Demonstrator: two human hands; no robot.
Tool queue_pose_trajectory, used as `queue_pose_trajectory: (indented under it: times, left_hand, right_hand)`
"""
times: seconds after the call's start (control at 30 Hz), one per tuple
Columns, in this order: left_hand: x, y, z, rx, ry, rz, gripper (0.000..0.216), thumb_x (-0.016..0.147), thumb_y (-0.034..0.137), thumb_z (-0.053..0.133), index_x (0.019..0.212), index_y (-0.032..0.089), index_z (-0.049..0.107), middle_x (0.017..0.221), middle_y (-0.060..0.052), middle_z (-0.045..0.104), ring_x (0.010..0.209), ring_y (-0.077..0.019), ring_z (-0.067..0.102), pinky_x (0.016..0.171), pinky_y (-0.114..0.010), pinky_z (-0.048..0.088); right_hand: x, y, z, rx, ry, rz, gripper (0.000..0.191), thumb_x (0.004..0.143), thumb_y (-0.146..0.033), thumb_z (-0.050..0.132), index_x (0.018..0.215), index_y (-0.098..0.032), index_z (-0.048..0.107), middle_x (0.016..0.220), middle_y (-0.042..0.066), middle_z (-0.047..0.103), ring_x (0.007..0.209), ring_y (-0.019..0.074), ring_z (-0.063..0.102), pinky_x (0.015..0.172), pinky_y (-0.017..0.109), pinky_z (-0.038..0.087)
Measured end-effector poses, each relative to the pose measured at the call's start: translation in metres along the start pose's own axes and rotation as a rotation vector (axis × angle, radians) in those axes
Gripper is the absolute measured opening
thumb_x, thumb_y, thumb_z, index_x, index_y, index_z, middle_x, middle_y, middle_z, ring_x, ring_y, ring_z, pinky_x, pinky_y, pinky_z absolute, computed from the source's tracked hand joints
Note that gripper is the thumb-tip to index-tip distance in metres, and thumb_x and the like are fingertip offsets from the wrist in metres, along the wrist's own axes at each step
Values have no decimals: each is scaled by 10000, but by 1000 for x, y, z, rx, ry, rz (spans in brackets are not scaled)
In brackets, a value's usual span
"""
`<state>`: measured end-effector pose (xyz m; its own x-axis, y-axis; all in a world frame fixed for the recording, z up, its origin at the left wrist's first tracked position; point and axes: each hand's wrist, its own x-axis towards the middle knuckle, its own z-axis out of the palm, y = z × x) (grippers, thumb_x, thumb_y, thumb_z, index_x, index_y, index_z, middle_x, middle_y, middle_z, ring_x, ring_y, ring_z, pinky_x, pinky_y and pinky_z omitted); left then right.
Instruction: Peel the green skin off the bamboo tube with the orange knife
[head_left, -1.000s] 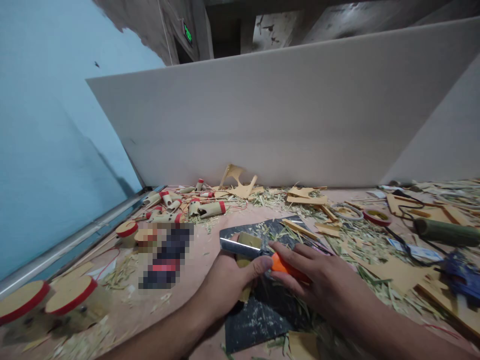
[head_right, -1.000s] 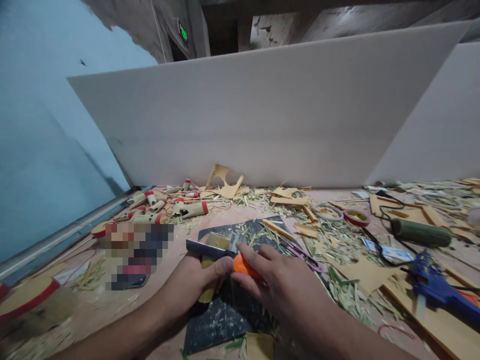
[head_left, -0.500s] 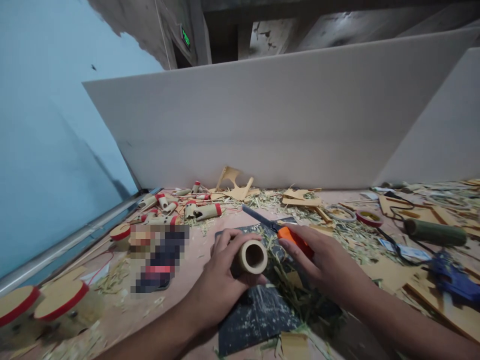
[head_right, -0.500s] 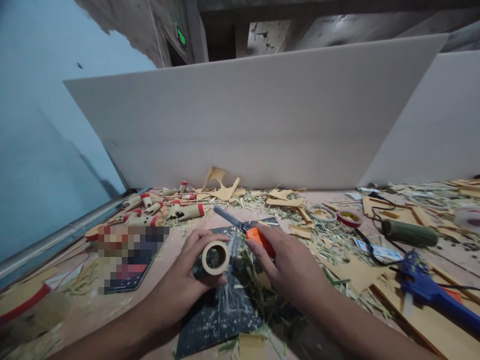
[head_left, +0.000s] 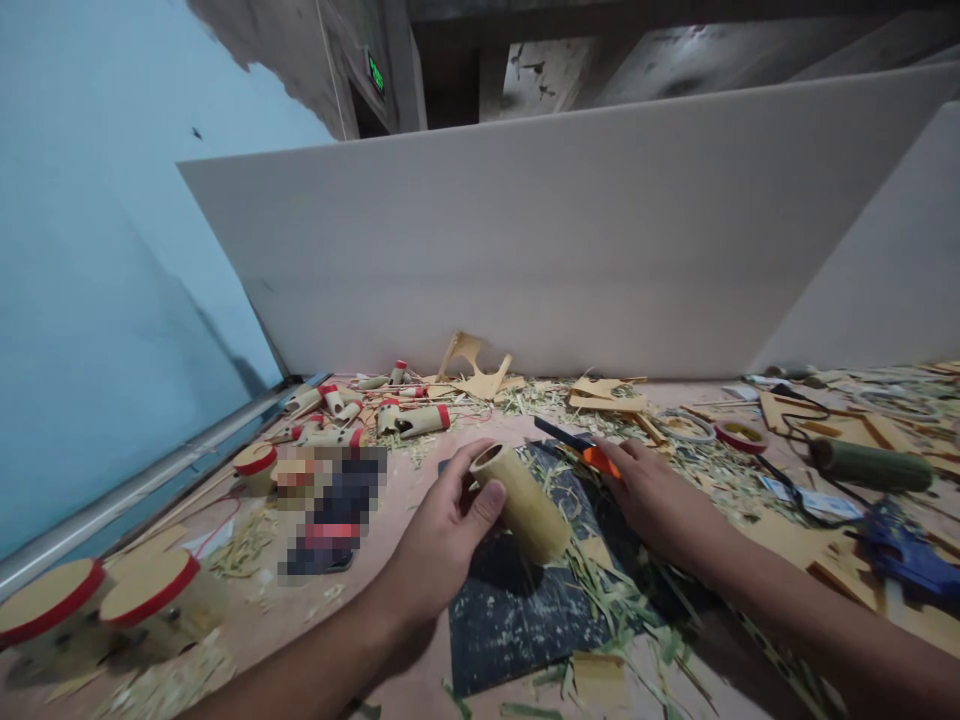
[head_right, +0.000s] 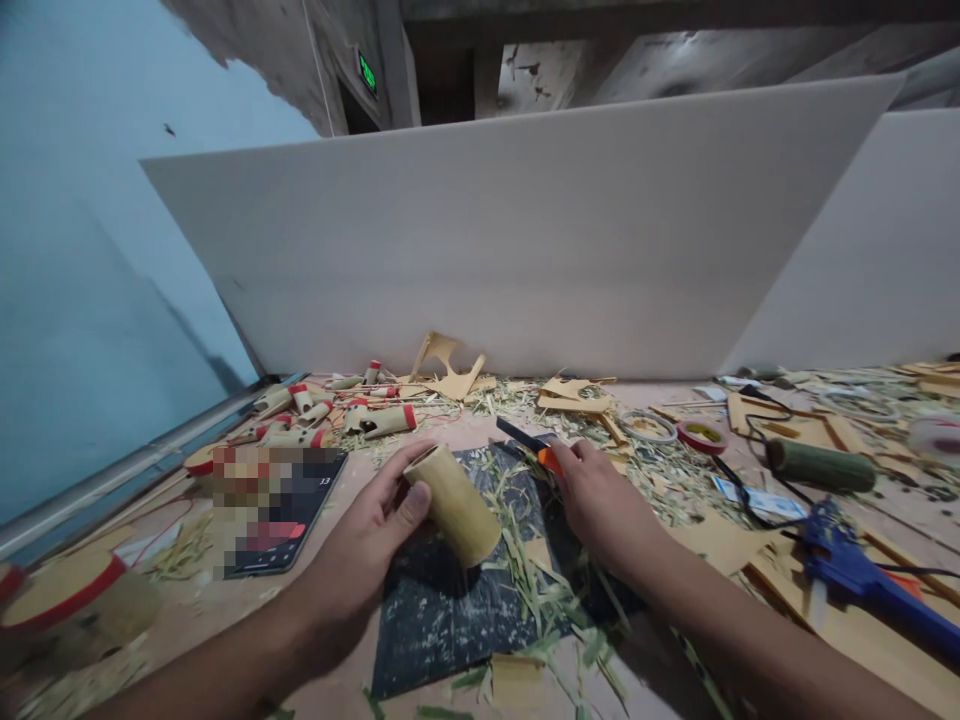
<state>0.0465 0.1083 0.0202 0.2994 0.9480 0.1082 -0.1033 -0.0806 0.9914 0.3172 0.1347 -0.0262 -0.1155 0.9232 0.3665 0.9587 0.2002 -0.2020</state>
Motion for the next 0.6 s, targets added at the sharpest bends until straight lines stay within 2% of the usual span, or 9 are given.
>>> queue_pose_trajectory:
  times: [0.13, 0.3, 0.43, 0.5, 0.6]
  left_hand:
    - [8, -5, -4, -217, -20, -140, 552, 971, 560, 634, 1411, 233, 565, 1388, -120, 652, 1219, -285, 638, 905, -348, 577]
    - [13, -6, -5, -412, 29, -244, 434, 1053, 431, 536, 1395, 167, 583, 1192, -126, 745, 1075, -234, 715, 919, -317, 581]
    - [14, 0, -2, -444, 54, -317, 392, 1070, 378, 489, 1376, 153, 587, 1053, -104, 766, 940, -216, 743, 871, -313, 597]
    - [14, 3, -1, -452, 44, -374, 402, 1069, 403, 449, 1336, 147, 606, 951, -91, 756, 844, -223, 742, 813, -339, 615]
    - [13, 6, 0, -453, 47, -386, 385, 1059, 400, 407, 1264, 158, 625, 801, -53, 703, 679, -206, 696, 683, -345, 622]
  right_hand:
    - [6, 12, 2, -150, -21, 9, 492, 994, -114, 376, 1457, -93, 541, 1139, 215, 688, 1007, 330, 685, 840, 425, 520]
    - [5, 12, 2, -140, -37, 13, 538, 982, -86, 373, 1509, -90, 478, 1231, 223, 676, 1077, 340, 679, 866, 428, 526]
    - [2, 10, 0, -133, -86, 8, 585, 958, -50, 345, 1530, -75, 465, 1209, 232, 682, 1040, 340, 690, 820, 430, 535]
    - [1, 9, -1, -123, -77, -6, 598, 945, -46, 349, 1530, -76, 472, 1193, 233, 686, 1032, 336, 689, 819, 435, 537]
    - [1, 10, 1, -97, -42, -46, 612, 920, -46, 372, 1512, -108, 510, 1156, 215, 703, 1008, 316, 692, 819, 434, 540]
